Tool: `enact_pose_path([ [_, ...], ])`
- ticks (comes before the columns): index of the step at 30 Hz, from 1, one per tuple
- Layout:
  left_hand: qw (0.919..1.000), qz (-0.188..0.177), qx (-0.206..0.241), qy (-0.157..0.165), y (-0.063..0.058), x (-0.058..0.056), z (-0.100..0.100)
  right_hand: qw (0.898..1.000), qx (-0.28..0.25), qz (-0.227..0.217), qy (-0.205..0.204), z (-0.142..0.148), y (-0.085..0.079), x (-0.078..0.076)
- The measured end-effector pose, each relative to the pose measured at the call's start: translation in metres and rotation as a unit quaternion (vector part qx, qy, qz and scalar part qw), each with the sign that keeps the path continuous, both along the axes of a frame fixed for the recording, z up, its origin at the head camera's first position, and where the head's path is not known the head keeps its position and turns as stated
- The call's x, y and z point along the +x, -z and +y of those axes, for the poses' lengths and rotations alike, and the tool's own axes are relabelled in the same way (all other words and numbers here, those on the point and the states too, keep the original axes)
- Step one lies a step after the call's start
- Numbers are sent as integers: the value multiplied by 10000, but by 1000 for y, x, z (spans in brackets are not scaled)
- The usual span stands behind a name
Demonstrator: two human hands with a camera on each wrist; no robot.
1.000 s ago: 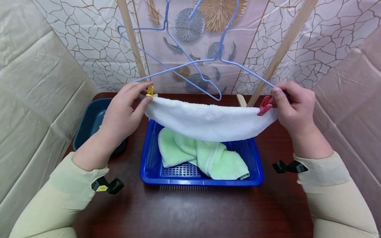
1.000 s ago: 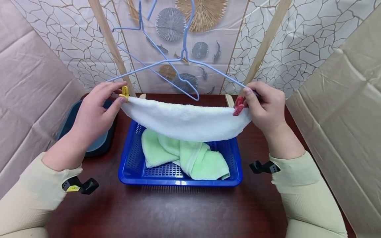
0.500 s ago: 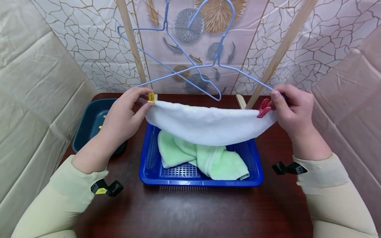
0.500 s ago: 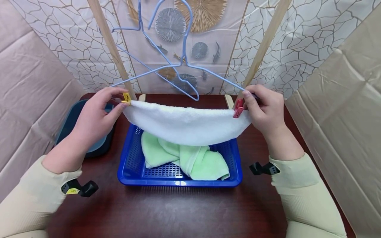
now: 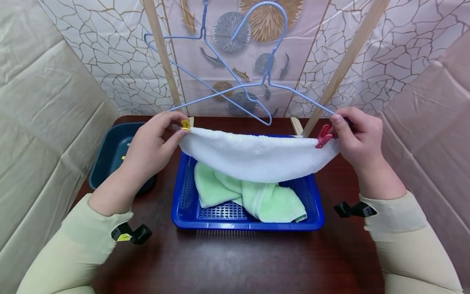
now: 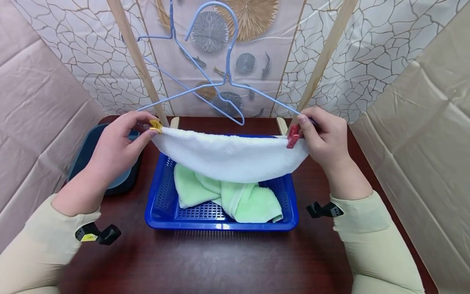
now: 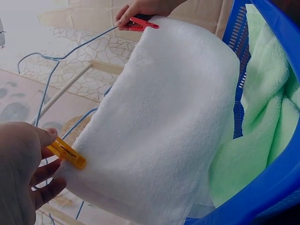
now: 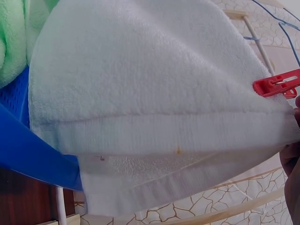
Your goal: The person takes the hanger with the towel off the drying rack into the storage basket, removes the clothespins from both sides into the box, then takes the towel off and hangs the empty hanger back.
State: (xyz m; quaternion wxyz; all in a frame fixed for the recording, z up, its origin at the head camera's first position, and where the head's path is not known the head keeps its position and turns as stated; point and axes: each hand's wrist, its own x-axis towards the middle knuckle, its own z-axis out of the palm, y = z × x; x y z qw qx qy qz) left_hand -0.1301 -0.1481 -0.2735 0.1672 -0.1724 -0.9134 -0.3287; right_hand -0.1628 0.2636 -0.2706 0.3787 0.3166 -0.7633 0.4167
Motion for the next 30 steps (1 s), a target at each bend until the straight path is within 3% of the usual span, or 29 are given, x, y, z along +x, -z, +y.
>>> enact_pose_path([
  [14,9950,452,852,-246,8,1,-5,9999,-155,-40,31,-7,4,2],
  [19,9901,295,1334,-315,12,0,-5,9999,-112,-71,67,-9,2,6],
  [22,9832,160,1806,-218,14,-2,-6,9999,-94,-52,67,-7,4,4],
  [26,9668,-72,2554,-17,12,-4,-7,10000,-46,-26,20,-4,9,0],
  [30,9527,-324,3019,-88,6,-3,-8,10000,-5,-40,56,-1,11,-2],
])
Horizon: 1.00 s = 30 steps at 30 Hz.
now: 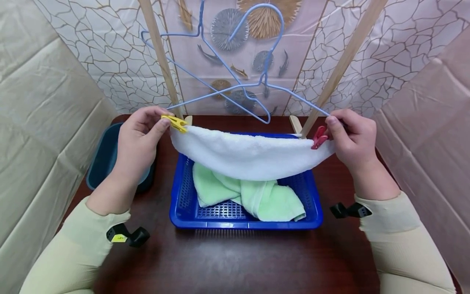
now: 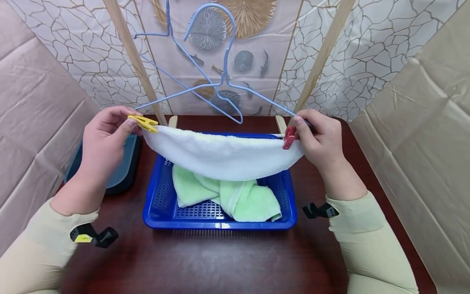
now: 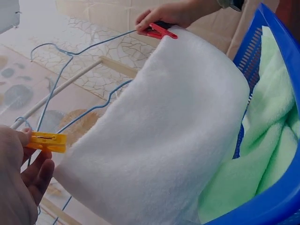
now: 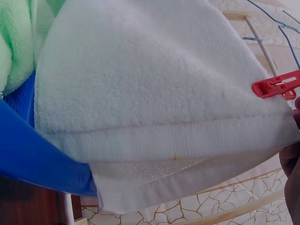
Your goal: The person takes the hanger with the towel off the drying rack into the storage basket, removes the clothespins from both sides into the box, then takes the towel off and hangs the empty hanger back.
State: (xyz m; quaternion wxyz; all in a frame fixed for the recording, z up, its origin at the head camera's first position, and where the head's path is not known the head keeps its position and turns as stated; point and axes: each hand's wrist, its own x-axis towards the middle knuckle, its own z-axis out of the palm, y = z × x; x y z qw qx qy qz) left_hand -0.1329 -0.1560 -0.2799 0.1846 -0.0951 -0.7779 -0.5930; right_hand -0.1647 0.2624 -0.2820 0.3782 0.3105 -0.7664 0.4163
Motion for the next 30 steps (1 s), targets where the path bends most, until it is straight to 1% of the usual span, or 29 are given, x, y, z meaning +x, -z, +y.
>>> enact_pose_path([
  [3,9997,-87,232,-49,-5,2,-2,10000,-10,-49,77,0,0,0],
  [5,9990,-65,432,-4,-7,2,-5,9998,-4,-88,158,0,0,1],
  [7,9988,-32,489,-2,-7,1,-8,9996,9,-125,244,0,0,2],
  [9,9990,-37,444,-52,-5,0,-11,9994,19,-151,302,-1,0,2],
  [13,9997,-74,48,-217,1,-2,-18,9993,17,-184,328,-1,0,3],
  [18,9986,-49,-462,-247,5,-3,-25,9993,50,-189,333,0,2,2],
  [22,9943,-105,-993,-385,9,-2,-32,9993,92,-194,312,0,2,1],
  [25,9903,-68,-1295,-497,12,-1,-38,9994,100,-186,286,-2,1,2],
  [27,9882,-13,-1423,-569,15,-1,-42,9995,71,-181,265,-4,0,3],
  [30,9869,137,-1488,-608,18,0,-49,9995,39,-192,263,-6,-1,4],
])
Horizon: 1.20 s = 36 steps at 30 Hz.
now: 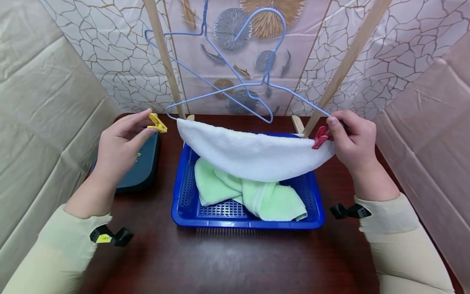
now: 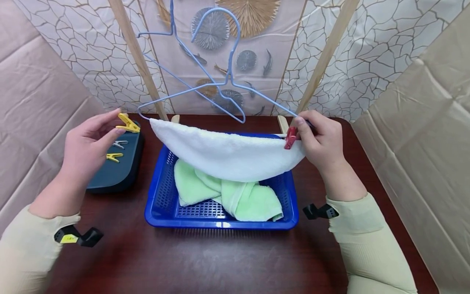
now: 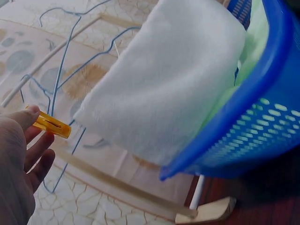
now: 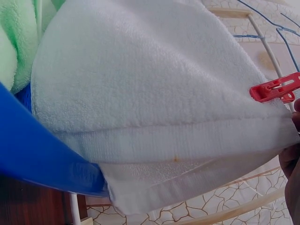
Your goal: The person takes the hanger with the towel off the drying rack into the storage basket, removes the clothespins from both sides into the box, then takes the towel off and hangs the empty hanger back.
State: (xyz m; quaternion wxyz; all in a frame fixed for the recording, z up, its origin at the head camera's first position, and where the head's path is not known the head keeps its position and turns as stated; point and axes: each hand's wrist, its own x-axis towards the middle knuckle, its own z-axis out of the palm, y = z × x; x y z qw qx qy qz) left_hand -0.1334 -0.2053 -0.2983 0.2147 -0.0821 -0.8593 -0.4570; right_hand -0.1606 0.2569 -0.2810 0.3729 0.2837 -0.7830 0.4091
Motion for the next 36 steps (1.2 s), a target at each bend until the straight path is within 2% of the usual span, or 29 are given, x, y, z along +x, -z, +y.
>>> enact_pose_path([
  [3,9998,134,-120,-6,5,0,-8,10000,16,4,5,1,0,1],
  [6,9991,74,-412,-86,10,1,-17,9999,108,-5,75,3,1,0],
  [12,9923,-424,-1117,-319,22,2,-39,9997,206,-26,163,6,5,-2],
  [19,9817,-811,-1697,-301,37,2,-63,9997,199,8,106,6,6,-3],
  [27,9587,-1097,-2612,-233,53,-3,-82,9998,175,23,114,5,7,-2],
  [36,9203,-1447,-3633,122,72,-11,-101,9999,132,36,82,2,7,-2],
])
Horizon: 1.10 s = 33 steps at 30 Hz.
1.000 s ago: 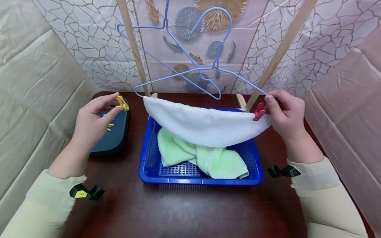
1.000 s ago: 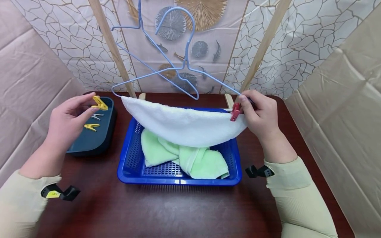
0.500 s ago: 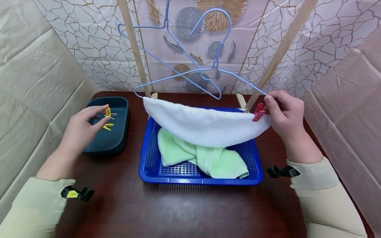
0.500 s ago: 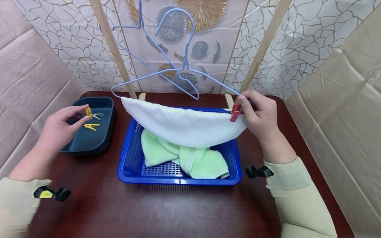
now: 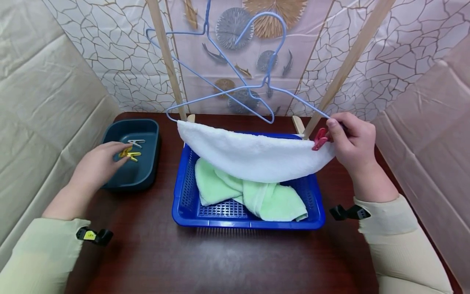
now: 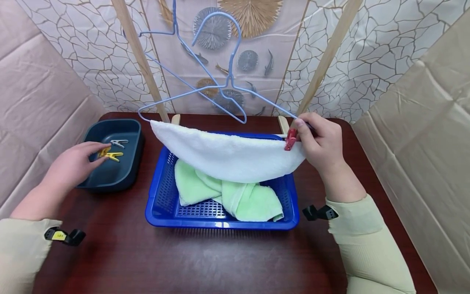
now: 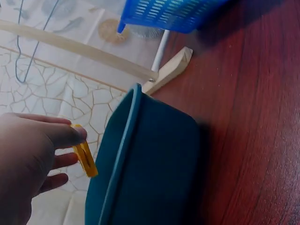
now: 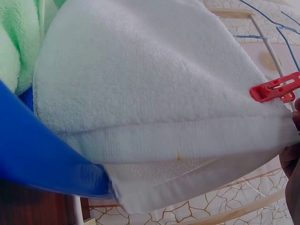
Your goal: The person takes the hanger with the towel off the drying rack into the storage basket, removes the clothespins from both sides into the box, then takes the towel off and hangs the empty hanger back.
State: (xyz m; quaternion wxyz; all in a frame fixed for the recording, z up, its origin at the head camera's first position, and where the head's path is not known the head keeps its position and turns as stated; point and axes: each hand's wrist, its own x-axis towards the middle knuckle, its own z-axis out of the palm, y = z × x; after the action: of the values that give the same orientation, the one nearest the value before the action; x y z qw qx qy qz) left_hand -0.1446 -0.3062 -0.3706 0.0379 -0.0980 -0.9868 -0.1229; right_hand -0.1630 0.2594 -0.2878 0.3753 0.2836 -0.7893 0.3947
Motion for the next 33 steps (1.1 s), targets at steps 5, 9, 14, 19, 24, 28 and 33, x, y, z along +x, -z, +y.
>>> enact_pose_path([
  [5,9989,-342,-292,161,9,-6,-5,10000,-20,19,-69,0,0,0],
  [9,9972,-581,-432,178,17,-10,-7,9999,-36,26,-115,1,1,0],
  [14,9949,-888,-458,134,24,-14,-8,9998,-56,12,-169,1,3,-1],
  [19,9919,-1159,-511,137,29,-17,-9,9998,-29,23,-174,1,3,0],
  [24,9890,-1382,-490,207,35,-20,-10,9999,-39,30,-164,0,2,1],
  [28,9884,-1396,-506,326,39,-20,-9,9998,-72,34,-167,0,2,2],
  [33,9876,-1441,-496,365,40,-22,-7,9998,-84,24,-157,0,2,2],
])
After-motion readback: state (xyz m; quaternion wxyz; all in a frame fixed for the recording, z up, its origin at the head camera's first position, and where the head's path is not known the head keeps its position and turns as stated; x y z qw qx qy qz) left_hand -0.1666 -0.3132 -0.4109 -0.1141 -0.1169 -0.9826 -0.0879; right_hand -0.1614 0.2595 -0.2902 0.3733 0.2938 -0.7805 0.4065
